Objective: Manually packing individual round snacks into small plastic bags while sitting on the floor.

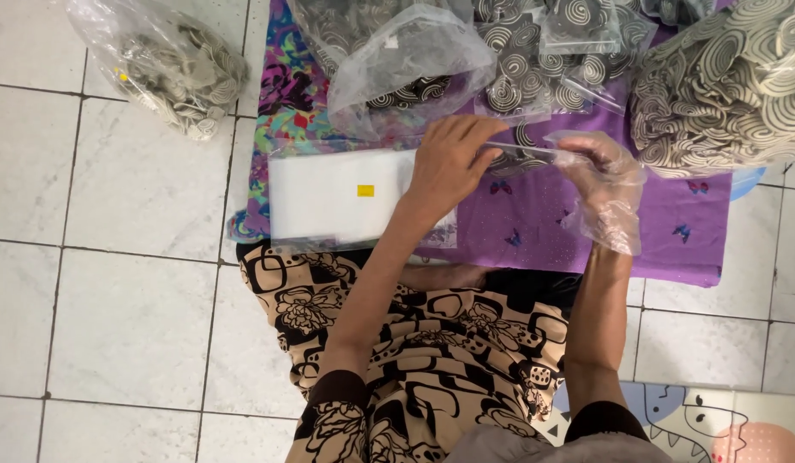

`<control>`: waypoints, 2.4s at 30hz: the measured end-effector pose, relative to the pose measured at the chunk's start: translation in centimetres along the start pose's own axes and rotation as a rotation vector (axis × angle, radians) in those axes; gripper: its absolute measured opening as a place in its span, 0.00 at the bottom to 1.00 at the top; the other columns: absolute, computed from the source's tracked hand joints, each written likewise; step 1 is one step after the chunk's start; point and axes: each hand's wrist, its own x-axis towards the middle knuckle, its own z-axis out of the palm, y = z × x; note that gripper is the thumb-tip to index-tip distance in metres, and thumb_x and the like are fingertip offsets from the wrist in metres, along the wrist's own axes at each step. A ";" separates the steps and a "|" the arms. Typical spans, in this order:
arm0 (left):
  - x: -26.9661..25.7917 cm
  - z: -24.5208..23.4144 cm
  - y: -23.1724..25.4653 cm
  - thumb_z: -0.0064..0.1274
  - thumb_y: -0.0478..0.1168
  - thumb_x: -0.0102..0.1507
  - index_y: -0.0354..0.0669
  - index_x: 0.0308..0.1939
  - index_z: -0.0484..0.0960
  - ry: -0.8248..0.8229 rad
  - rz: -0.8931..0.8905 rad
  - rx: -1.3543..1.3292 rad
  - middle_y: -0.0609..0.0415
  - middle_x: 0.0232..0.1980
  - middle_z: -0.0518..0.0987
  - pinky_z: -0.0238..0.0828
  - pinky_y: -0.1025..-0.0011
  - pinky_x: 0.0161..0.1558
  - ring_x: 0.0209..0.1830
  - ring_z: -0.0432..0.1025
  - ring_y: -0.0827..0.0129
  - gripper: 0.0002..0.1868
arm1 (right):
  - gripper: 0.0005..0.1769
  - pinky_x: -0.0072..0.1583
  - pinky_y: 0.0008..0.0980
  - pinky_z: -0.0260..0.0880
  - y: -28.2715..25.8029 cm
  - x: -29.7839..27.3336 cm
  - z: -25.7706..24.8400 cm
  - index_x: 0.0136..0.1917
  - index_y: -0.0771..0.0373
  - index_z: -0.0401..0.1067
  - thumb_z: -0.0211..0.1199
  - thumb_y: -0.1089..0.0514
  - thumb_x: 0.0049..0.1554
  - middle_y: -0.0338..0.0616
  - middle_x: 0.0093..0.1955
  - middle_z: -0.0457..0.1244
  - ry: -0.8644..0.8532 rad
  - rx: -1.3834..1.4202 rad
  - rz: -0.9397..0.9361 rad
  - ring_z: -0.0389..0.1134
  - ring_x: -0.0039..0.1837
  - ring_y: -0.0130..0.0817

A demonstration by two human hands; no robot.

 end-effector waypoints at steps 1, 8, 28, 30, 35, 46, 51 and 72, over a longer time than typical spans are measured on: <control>0.0 0.7 -0.2 0.51 0.46 0.65 0.54 0.52 0.77 0.014 0.062 0.132 0.57 0.45 0.76 0.63 0.61 0.52 0.50 0.71 0.62 0.12 | 0.07 0.52 0.37 0.66 0.7 -0.1 -0.3 0.52 0.72 0.73 0.65 0.67 0.61 0.57 0.46 0.64 0.000 0.006 0.009 0.65 0.47 0.39; 1.0 3.9 0.8 0.50 0.37 0.60 0.51 0.34 0.79 -0.030 0.182 0.423 0.57 0.32 0.74 0.62 0.61 0.44 0.40 0.71 0.62 0.03 | 0.13 0.48 0.22 0.68 4.9 1.0 -0.8 0.42 0.61 0.74 0.56 0.51 0.61 0.38 0.35 0.63 0.057 0.207 0.213 0.64 0.40 0.25; 9.9 -0.2 0.1 0.41 0.37 0.67 0.40 0.42 0.69 0.305 -0.695 -1.022 0.55 0.31 0.67 0.69 0.67 0.31 0.27 0.67 0.68 0.04 | 0.25 0.80 0.45 0.40 12.3 -1.1 1.7 0.80 0.66 0.48 0.40 0.54 0.74 0.55 0.78 0.48 -0.255 2.986 0.751 0.44 0.80 0.44; 10.7 2.0 0.0 0.41 0.28 0.69 0.30 0.50 0.67 0.373 -0.973 -1.560 0.44 0.38 0.71 0.85 0.55 0.37 0.31 0.77 0.55 0.06 | 0.27 0.81 0.44 0.37 12.0 -1.1 1.8 0.80 0.67 0.46 0.38 0.53 0.73 0.51 0.81 0.43 -0.213 2.979 0.729 0.41 0.81 0.39; 12.7 8.6 -1.0 0.40 0.26 0.67 0.33 0.51 0.67 0.405 -1.148 -1.747 0.42 0.44 0.71 0.71 0.40 0.56 0.40 0.72 0.53 0.09 | 0.28 0.81 0.35 0.38 15.5 0.0 2.1 0.82 0.62 0.37 0.32 0.57 0.72 0.46 0.65 0.51 0.283 2.752 0.501 0.47 0.73 0.26; 17.5 14.4 -5.0 0.46 0.32 0.66 0.38 0.51 0.73 0.506 -1.369 -1.515 0.48 0.55 0.77 0.71 0.65 0.53 0.53 0.72 0.59 0.09 | 0.31 0.81 0.40 0.37 12.3 -0.5 1.4 0.80 0.69 0.38 0.39 0.53 0.71 0.56 0.82 0.36 -0.137 2.932 0.658 0.37 0.82 0.43; 18.4 16.6 -9.6 0.47 0.21 0.64 0.27 0.46 0.74 0.698 -1.369 -1.761 0.35 0.48 0.75 0.83 0.72 0.40 0.44 0.74 0.56 0.07 | 0.29 0.82 0.47 0.32 13.0 0.1 1.4 0.80 0.70 0.40 0.37 0.66 0.67 0.48 0.49 0.55 0.009 2.979 0.639 0.55 0.65 0.41; -8.6 -3.1 0.2 0.44 0.66 0.63 0.45 0.76 0.52 -0.360 -0.488 0.502 0.35 0.79 0.43 0.21 0.32 0.68 0.79 0.34 0.43 0.45 | 0.13 0.73 0.38 0.43 15.4 -0.1 2.9 0.64 0.62 0.59 0.40 0.59 0.69 0.45 0.49 0.57 -0.086 3.805 0.496 0.55 0.60 0.26</control>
